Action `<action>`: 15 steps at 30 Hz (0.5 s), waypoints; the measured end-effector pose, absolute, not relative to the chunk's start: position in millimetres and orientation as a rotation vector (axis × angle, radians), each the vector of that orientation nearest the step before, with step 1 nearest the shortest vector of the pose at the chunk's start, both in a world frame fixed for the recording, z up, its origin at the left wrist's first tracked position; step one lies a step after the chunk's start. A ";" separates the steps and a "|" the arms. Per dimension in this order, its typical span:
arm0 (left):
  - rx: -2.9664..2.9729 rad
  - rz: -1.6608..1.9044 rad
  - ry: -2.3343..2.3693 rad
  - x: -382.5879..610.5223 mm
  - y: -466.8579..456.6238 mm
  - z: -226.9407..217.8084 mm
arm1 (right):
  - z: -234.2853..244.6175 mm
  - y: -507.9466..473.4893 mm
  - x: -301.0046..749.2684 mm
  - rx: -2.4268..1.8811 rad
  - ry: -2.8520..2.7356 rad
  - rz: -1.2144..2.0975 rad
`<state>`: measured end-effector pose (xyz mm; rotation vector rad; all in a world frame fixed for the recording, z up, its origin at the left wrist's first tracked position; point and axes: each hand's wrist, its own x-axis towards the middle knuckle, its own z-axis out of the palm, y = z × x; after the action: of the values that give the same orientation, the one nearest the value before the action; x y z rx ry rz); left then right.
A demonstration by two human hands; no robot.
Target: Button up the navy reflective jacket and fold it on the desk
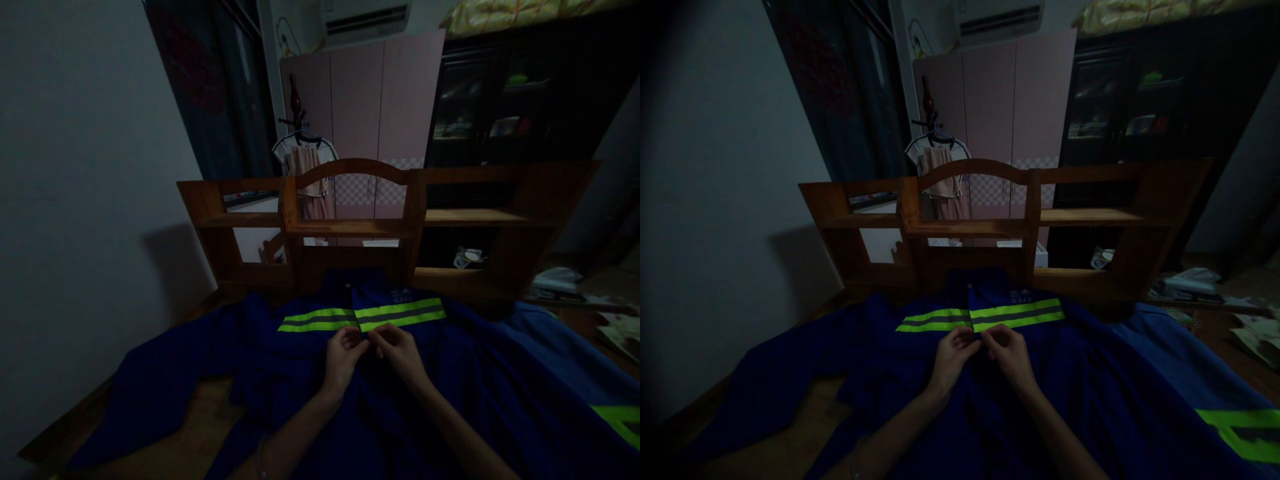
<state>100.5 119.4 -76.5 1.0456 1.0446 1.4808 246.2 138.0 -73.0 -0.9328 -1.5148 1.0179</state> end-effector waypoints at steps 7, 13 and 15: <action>1.239 1.437 1.077 95.9 121.8 -72.8 | -68.5 136.1 245.5 -1.079 -1.270 1.180; 1.401 1.422 1.079 95.6 122.0 -71.1 | -72.5 135.7 245.9 -1.121 -1.181 1.239; 1.451 1.443 1.113 97.1 121.0 -72.8 | -74.0 136.1 245.7 -1.115 -1.156 1.272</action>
<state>97.1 121.0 -72.8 1.4511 1.1126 1.4428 245.7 136.1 -74.0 -1.1149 -1.1562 1.2722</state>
